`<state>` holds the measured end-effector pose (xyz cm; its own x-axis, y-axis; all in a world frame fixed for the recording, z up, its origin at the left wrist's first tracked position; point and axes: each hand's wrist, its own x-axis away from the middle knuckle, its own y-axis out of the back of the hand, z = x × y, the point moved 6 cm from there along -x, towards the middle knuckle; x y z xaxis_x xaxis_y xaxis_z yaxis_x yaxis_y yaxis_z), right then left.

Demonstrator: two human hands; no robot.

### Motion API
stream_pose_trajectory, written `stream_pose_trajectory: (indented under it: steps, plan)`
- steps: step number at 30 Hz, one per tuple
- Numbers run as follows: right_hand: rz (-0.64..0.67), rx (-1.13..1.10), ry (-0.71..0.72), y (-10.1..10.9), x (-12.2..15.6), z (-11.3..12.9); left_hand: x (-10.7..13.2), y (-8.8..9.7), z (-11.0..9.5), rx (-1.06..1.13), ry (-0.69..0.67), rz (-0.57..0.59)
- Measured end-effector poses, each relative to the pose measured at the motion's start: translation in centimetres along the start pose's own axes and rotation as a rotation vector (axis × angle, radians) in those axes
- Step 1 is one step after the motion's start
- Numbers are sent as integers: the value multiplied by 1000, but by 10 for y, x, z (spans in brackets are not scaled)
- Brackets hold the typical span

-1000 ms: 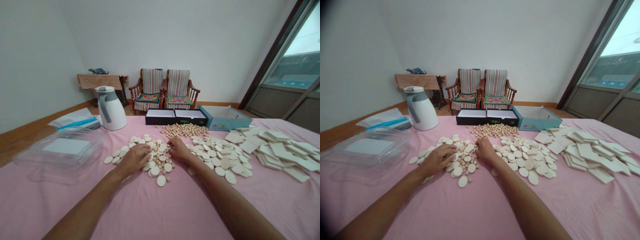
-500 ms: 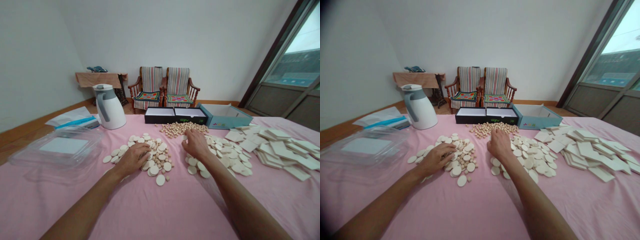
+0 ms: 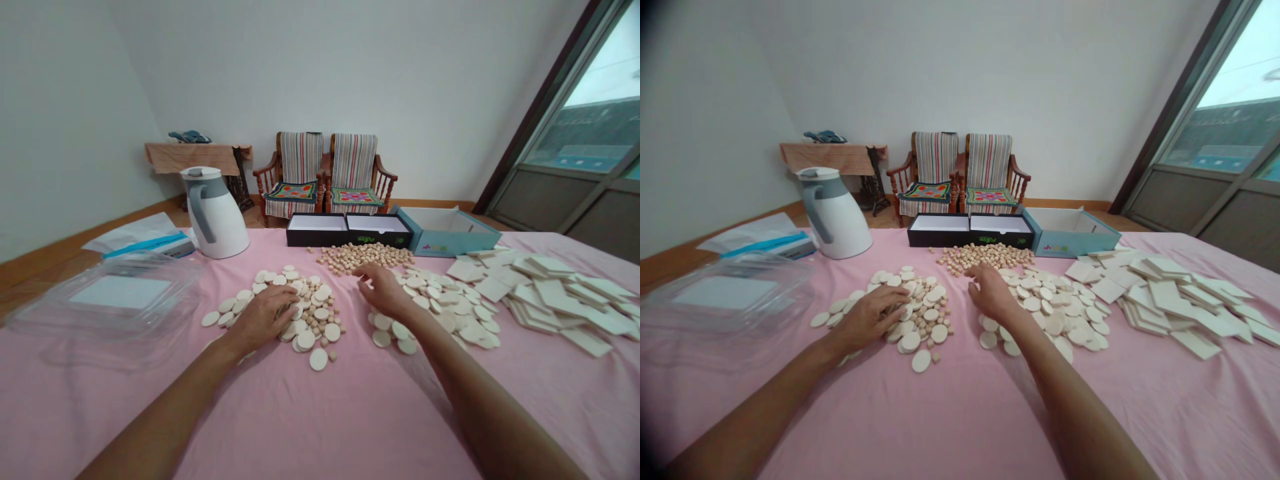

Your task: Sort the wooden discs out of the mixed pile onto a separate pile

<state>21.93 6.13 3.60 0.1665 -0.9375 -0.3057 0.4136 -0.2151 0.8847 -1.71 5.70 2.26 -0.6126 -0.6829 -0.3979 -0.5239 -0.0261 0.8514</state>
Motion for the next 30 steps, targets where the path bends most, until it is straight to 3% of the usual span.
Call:
stream_pose_trajectory:
  steps: [4, 8, 16, 26, 30]
  plan:
    - [101, -90, 195, -43, -10, 34, 1, 0, -1, -14, -5, 9]
    - [134, -98, 238, -61, -11, 45, 1, 0, -2, -20, -18, 1]
    - [73, -152, 169, -61, -8, 39, 1, 2, -3, -3, -5, -8]
    - [117, -114, 186, -64, -9, 41, 1, 0, 2, -9, -6, -7]
    - [81, -2, 120, -51, -6, 36, 1, -1, 3, -8, 2, 7]
